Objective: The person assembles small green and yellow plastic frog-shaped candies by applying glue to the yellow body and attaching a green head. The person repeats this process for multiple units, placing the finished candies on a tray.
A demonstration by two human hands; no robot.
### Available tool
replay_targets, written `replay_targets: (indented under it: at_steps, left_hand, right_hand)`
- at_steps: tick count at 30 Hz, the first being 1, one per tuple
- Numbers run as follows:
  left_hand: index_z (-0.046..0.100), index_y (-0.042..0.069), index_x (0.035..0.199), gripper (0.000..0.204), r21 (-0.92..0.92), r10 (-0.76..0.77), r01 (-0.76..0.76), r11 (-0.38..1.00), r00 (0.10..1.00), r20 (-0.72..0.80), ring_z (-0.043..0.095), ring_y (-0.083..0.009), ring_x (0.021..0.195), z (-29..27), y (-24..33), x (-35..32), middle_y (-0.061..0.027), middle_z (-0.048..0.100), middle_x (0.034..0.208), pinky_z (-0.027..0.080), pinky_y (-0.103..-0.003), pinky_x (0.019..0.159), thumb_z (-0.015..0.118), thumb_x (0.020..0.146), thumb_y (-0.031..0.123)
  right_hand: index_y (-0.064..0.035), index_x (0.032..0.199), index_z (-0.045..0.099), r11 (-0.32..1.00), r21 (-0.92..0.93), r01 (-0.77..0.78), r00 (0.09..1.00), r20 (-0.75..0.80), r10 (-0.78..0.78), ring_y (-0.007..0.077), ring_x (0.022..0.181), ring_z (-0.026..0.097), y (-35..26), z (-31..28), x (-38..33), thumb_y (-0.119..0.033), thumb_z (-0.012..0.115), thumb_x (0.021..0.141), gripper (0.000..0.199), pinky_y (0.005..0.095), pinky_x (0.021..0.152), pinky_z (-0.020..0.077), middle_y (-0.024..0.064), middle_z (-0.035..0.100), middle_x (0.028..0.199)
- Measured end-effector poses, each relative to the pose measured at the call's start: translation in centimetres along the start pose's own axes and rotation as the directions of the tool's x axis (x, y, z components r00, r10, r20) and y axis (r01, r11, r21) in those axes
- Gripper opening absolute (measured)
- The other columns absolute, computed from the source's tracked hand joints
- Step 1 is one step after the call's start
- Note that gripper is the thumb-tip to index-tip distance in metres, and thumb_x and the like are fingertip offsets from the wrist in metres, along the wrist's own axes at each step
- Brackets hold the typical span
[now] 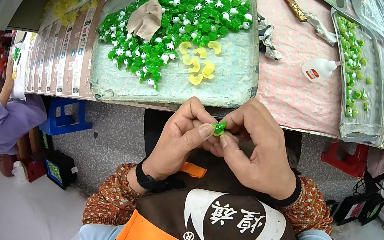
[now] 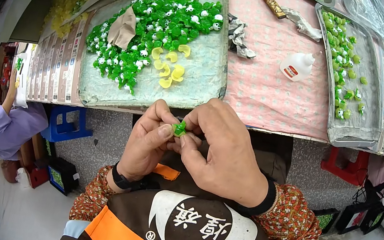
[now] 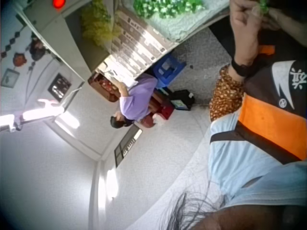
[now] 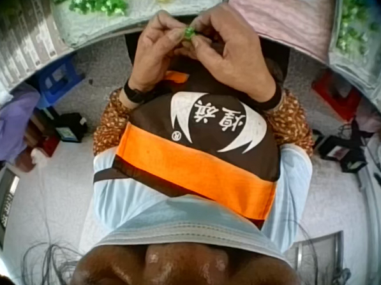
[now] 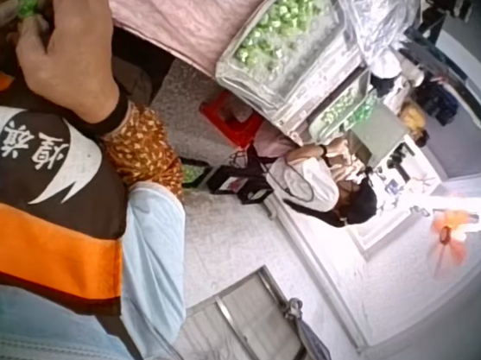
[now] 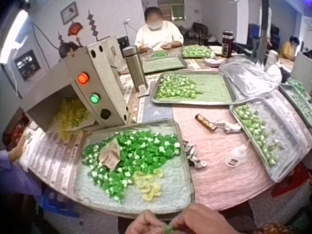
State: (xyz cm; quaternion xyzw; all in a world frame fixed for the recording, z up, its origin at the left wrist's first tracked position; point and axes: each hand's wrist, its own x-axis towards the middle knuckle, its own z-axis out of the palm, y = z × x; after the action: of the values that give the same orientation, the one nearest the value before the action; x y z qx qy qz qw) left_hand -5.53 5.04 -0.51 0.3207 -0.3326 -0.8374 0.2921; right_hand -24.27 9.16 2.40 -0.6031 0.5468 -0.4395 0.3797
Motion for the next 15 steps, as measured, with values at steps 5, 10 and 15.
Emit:
replay_targets:
  at_steps: [5,10,15]
  left_hand:
    - [0.048,0.004,0.107,0.021,-0.017,-0.042,0.043,0.999,0.999,0.030,0.071,-0.0176,0.087,-0.7,0.2,-0.2,-0.0103,0.068,0.100,0.061,-0.031,0.075,0.060,0.102,0.021]
    - [0.050,0.004,0.105,0.019,-0.038,-0.047,0.050,0.998,0.997,0.067,0.072,-0.0189,0.083,-1.2,0.2,-0.1,-0.0109,0.069,0.098,0.061,-0.031,0.073,0.061,0.100,0.018]
    - [0.050,0.005,0.101,0.018,-0.086,-0.080,0.090,0.992,0.991,0.112,0.073,-0.0196,0.079,-1.3,0.4,0.0,-0.0118,0.070,0.094,0.061,-0.031,0.073,0.063,0.099,0.017]
  right_hand:
    - [-0.0002,0.085,0.054,1.000,0.021,0.001,1.000,0.018,-0.001,0.0305,0.071,0.052,0.2,0.1,0.0,0.001,0.064,0.072,0.016,0.0403,0.063,0.0421,0.0131,0.051,0.079]
    - [-0.0013,0.082,0.053,0.998,0.017,0.061,0.997,0.037,-0.062,0.0294,0.069,0.052,0.2,-0.1,0.1,0.002,0.064,0.070,0.016,0.0399,0.061,0.0404,0.0117,0.051,0.076]
    - [-0.0022,0.080,0.052,0.995,0.065,0.078,0.996,0.038,-0.080,0.0286,0.067,0.051,0.4,0.1,-0.2,0.002,0.065,0.069,0.018,0.0394,0.059,0.0385,0.0101,0.051,0.074]
